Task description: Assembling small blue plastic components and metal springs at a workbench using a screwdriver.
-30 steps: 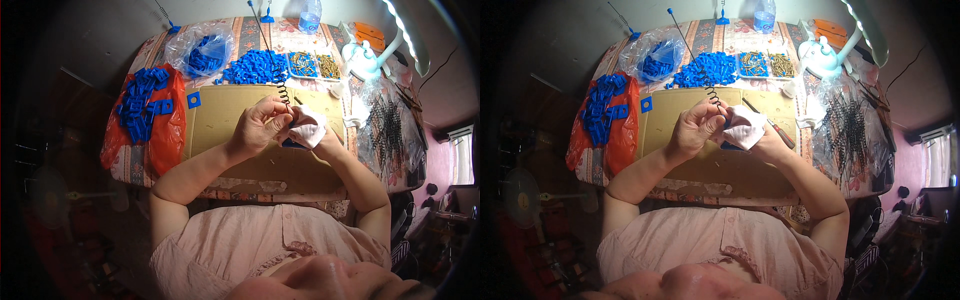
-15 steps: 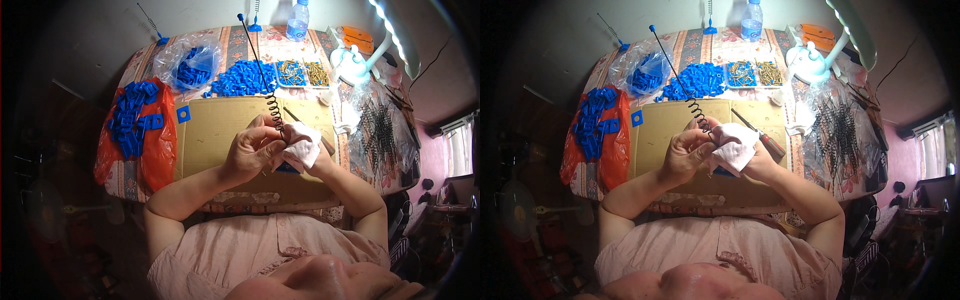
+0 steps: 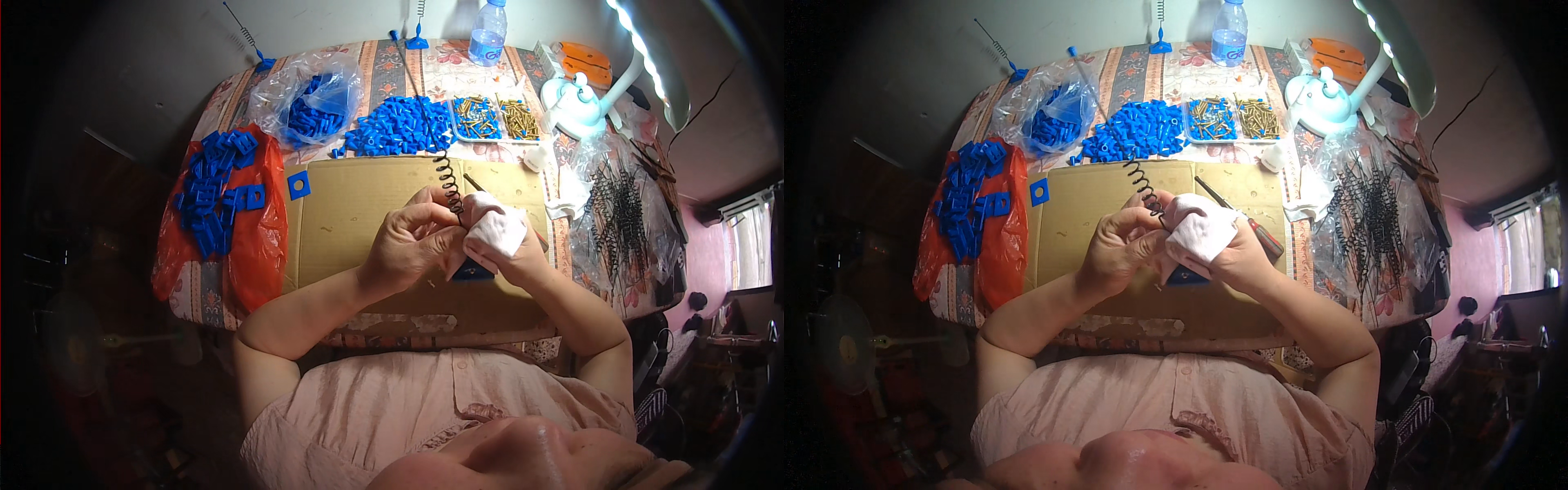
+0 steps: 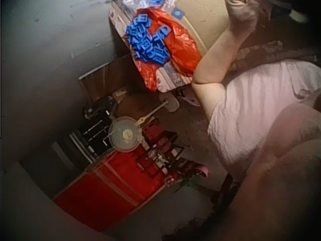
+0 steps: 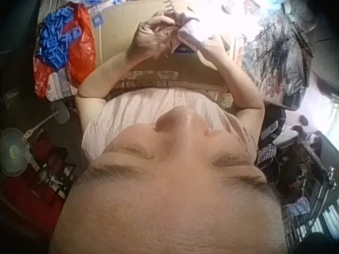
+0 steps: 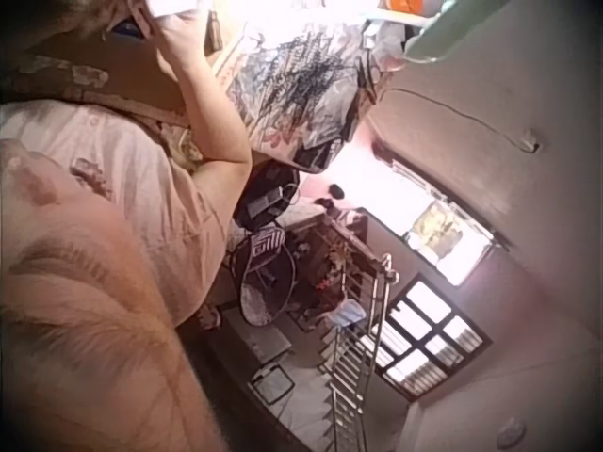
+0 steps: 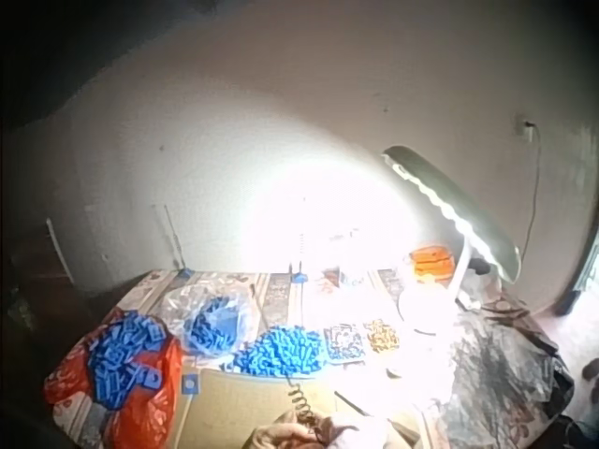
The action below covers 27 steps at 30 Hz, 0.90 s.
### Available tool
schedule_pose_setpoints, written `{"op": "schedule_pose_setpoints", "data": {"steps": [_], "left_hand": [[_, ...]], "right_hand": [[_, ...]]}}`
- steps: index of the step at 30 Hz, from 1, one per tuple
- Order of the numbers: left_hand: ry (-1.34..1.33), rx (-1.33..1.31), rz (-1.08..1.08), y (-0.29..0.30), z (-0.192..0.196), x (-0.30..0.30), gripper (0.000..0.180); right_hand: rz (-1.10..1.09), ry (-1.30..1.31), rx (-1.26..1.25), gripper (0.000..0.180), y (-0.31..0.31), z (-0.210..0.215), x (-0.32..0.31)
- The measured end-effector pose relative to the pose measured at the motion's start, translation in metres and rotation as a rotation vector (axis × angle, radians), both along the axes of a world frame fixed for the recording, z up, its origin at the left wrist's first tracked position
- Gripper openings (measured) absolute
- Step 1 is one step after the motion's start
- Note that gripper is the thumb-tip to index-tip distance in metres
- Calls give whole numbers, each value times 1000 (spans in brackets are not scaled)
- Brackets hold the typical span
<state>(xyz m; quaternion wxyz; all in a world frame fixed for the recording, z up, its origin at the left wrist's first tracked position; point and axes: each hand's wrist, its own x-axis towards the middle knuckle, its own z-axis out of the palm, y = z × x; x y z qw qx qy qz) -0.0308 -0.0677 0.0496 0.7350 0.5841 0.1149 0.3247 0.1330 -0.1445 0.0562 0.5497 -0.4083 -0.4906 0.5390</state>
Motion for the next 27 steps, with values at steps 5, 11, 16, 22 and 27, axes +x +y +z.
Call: {"op": "schedule_pose_setpoints", "data": {"steps": [5, 11, 16, 22, 27], "left_hand": [[-102, -41, -12, 0, -7, 5, 11], [-139, -194, -156, 3, -12, 5, 13], [-182, -182, -243, 6, -9, 3, 13], [-123, -356, -274, 5, -13, 1, 14], [-190, -387, -280, 6, -6, 3, 10]], "right_hand": [[-72, -107, 129, 39, -3, -14, 4], [-111, -26, 92, 43, -6, -10, 0], [-6, -60, 116, 55, -7, -15, 4], [32, 269, -21, 59, -6, -22, 3], [113, 431, -97, 49, -1, -17, 7]]}}
